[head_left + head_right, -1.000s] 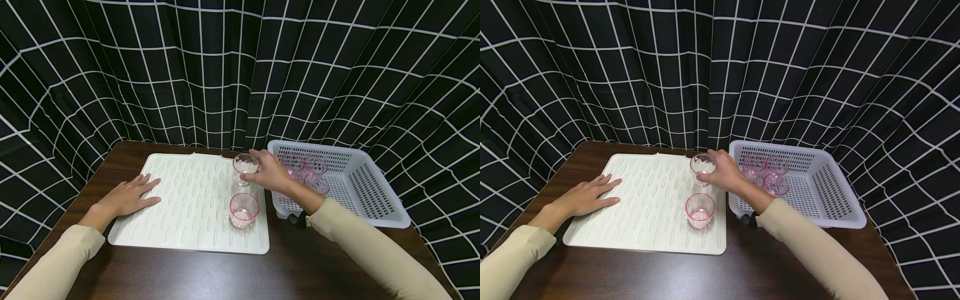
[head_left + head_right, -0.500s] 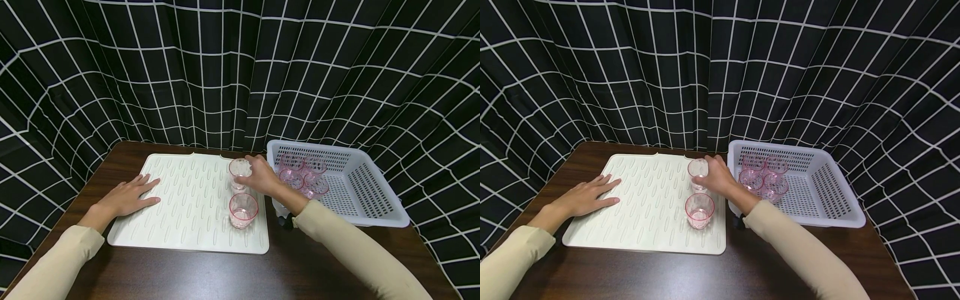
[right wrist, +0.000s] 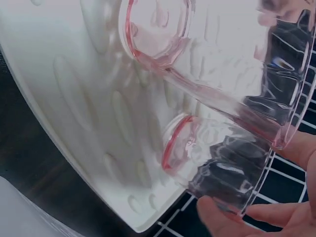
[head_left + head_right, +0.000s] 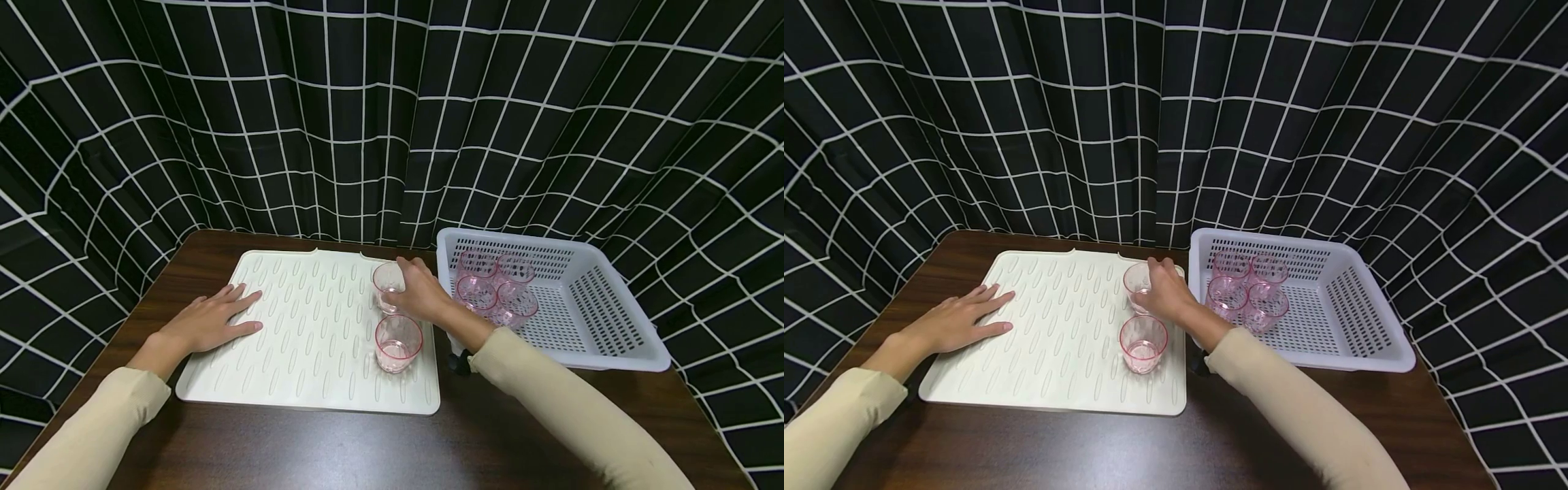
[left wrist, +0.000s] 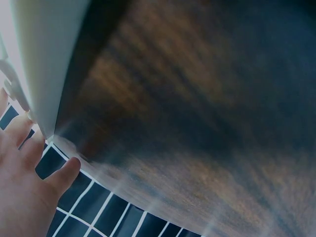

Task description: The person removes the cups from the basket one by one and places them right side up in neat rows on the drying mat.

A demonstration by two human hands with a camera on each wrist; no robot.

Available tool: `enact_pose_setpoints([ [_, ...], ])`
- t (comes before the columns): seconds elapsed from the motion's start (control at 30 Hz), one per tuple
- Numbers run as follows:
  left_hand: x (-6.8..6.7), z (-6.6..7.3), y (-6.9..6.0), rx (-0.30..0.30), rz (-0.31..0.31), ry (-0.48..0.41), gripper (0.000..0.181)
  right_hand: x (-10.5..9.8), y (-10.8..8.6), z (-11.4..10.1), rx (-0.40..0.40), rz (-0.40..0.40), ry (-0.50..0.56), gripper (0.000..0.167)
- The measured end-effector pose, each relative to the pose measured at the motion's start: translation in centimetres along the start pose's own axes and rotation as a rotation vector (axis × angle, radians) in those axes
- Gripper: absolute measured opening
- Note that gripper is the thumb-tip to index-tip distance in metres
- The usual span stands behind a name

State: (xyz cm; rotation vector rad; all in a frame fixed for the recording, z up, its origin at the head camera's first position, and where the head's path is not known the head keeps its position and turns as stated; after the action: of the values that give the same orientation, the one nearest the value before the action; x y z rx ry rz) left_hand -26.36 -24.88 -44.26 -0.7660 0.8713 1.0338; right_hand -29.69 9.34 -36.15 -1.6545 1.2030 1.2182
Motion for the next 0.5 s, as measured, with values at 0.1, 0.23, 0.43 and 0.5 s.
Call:
enact_pose_setpoints([
  [0.1,0.0,-0.1,0.0,-0.004,-0.002,-0.001,0.083,0.0,-0.2,-0.1,0.004,-0.016,0.027,0.086],
  [0.23,0.1,-0.4,0.1,-0.009,-0.004,-0.007,0.084,-0.7,-0.8,-0.6,-0.005,-0.038,0.065,0.089],
  [0.43,0.1,-0.4,0.1,-0.007,-0.003,-0.009,0.084,-3.0,-2.3,-2.0,-0.092,-0.066,0.189,0.09],
  [0.5,0.1,-0.4,0.1,-0.006,-0.001,-0.006,0.083,-4.0,-2.8,-2.3,-0.155,-0.071,0.256,0.09],
])
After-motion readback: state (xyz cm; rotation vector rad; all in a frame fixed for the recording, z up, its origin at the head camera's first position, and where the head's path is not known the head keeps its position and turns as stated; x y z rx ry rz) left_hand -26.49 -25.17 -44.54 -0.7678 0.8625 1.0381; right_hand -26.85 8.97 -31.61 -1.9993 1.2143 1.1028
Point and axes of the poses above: each hand's wrist, its own y-axis towards the middle knuckle, its own x-axis out of the palm, z = x × y, the point moved 7 cm from there along y, towards the middle knuckle, and after that the axes turned 12 degrees about -y, right-handed, at the moved point
